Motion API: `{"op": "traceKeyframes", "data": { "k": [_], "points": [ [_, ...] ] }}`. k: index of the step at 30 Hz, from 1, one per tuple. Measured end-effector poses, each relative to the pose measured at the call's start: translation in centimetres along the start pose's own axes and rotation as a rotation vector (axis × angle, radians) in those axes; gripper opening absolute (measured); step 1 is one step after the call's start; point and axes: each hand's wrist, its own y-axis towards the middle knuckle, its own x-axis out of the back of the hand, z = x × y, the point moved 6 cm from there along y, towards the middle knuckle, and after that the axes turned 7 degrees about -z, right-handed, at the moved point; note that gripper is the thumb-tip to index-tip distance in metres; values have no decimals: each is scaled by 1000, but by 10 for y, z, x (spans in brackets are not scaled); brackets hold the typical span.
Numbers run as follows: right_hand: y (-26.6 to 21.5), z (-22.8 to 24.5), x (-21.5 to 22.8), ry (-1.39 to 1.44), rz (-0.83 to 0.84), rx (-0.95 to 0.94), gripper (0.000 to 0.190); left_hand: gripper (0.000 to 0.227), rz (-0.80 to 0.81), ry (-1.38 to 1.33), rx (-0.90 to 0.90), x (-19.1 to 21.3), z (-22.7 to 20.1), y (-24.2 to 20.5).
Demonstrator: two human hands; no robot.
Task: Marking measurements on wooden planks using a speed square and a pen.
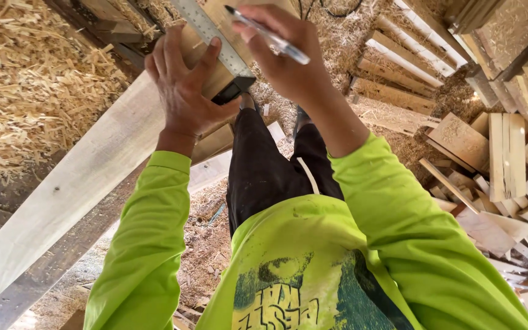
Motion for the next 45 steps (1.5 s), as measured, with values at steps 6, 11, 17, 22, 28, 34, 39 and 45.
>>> {"op": "traceKeyframes", "data": {
  "k": [6, 11, 17, 22, 28, 34, 39, 45],
  "points": [
    [23, -22, -39, -240, 39, 108, 21, 81, 10, -18, 0, 0, 2, 1],
    [24, -19, -34, -320, 157, 98, 9, 84, 25, -26, 24, -3, 5, -2],
    [-21, -14, -10, -422, 372, -65, 9, 80, -4, -36, 10, -4, 5, -2],
    [-66, -14, 21, -454, 565, -368, 15, 80, 5, -43, -7, 0, 1, -1],
    [-100, -16, 57, -218, 390, -544, 17, 85, 44, -68, -21, -14, -5, 10],
    [-120, -32, 78, -242, 278, -553, 18, 80, 2, -60, -49, -17, -14, 19],
    [-102, -20, 83, -111, 194, -451, 22, 82, -4, -20, -50, -13, -19, 22],
    [-52, 3, 81, 43, 50, -254, 22, 81, 13, -28, -51, -13, -19, 22]
  ]
}}
